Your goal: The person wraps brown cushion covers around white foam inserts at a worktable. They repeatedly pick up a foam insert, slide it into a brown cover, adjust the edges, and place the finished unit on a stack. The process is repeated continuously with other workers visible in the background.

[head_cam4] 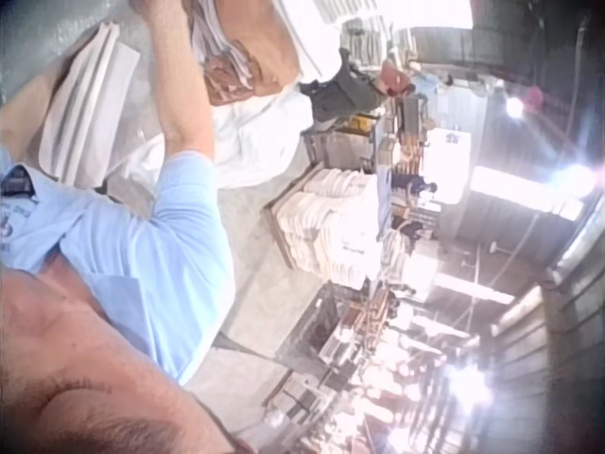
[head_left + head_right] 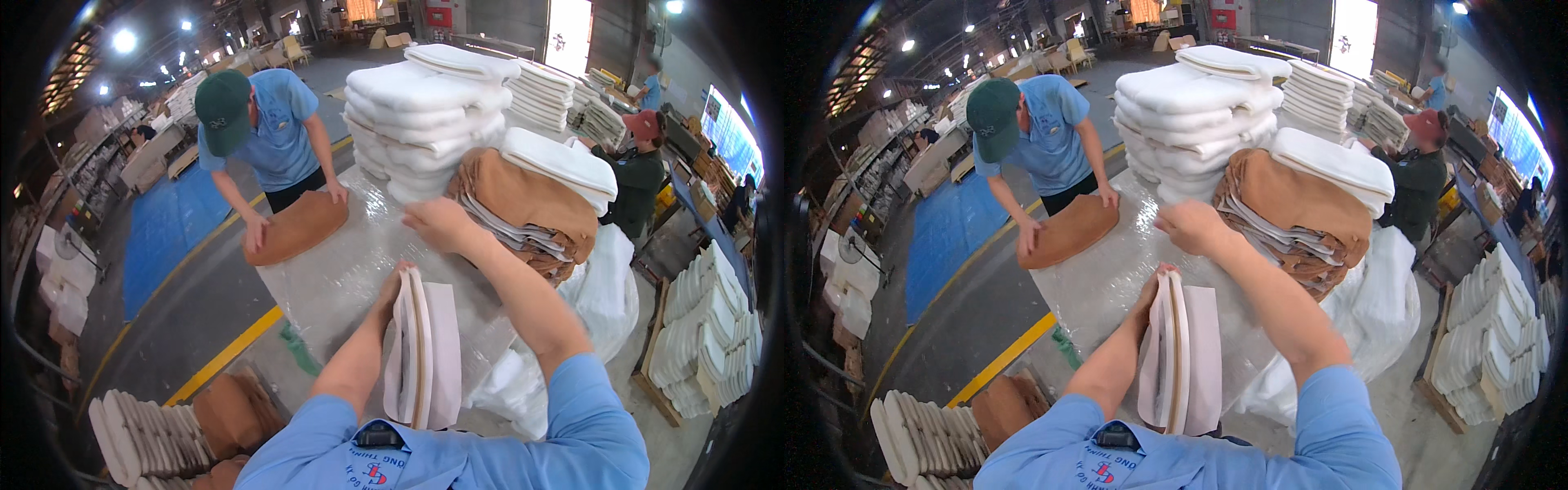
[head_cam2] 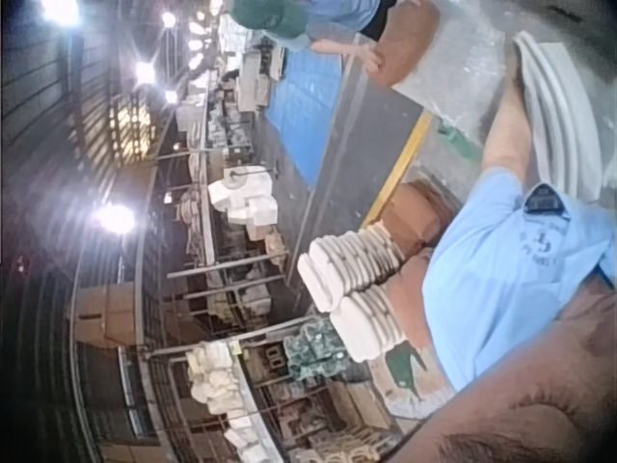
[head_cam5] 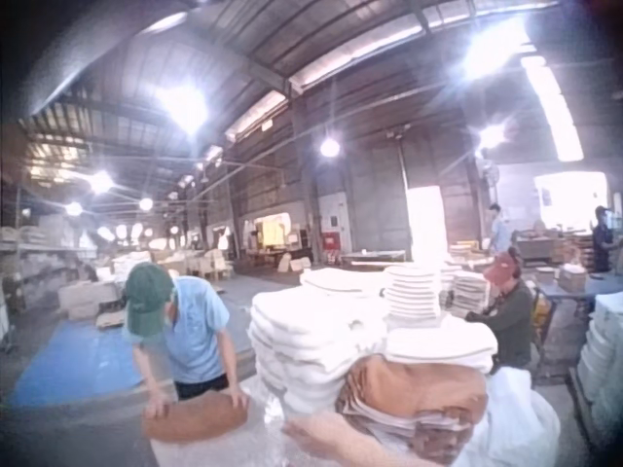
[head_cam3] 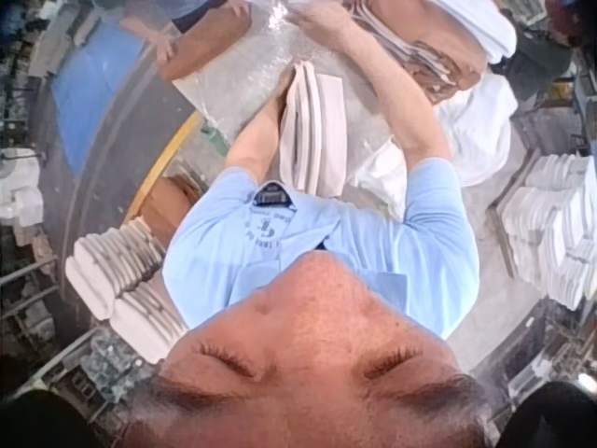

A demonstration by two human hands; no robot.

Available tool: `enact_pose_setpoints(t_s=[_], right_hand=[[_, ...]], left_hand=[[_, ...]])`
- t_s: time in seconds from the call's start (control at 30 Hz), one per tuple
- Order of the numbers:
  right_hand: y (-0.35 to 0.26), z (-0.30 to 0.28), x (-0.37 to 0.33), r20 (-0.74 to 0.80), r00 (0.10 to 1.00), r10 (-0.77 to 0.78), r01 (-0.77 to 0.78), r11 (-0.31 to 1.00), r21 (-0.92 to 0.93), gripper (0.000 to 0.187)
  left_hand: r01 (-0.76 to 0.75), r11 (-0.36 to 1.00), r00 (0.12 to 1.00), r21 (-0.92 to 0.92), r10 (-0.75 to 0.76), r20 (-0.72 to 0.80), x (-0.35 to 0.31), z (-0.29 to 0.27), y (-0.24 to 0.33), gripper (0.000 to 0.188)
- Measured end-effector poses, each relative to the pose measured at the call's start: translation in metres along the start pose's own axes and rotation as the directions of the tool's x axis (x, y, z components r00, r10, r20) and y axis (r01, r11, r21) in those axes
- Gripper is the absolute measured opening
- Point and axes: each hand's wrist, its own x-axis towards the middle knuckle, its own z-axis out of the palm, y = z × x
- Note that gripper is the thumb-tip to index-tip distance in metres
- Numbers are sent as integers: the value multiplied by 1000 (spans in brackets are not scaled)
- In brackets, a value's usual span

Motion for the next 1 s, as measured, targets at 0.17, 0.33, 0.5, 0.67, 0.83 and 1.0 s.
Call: enact_pose_setpoints(t_s=[0.17,0.33,0.5,0.67,0.83,1.0], right_hand=[[54,61,-64,142,985,99,-105,994,35,21],[2,107,-69,-40,984,174,-165,971,171,24],[-58,132,-91,-210,964,161,-30,855,518,28],[-40,128,-113,-172,904,391,-245,804,542,42],[-45,129,-113,-51,922,385,-276,741,613,68],[-52,135,-116,-8,955,298,-223,732,643,92]], left_hand=[[112,985,991,-132,-101,83,-2,45,-3,53],[-77,997,987,-26,80,139,6,26,2,53],[-153,979,985,-137,162,62,-12,6,8,52],[-484,869,872,100,489,-27,-67,33,6,45],[-443,585,723,680,681,-115,-112,44,12,31],[-370,408,629,835,771,-99,-125,34,20,19]])
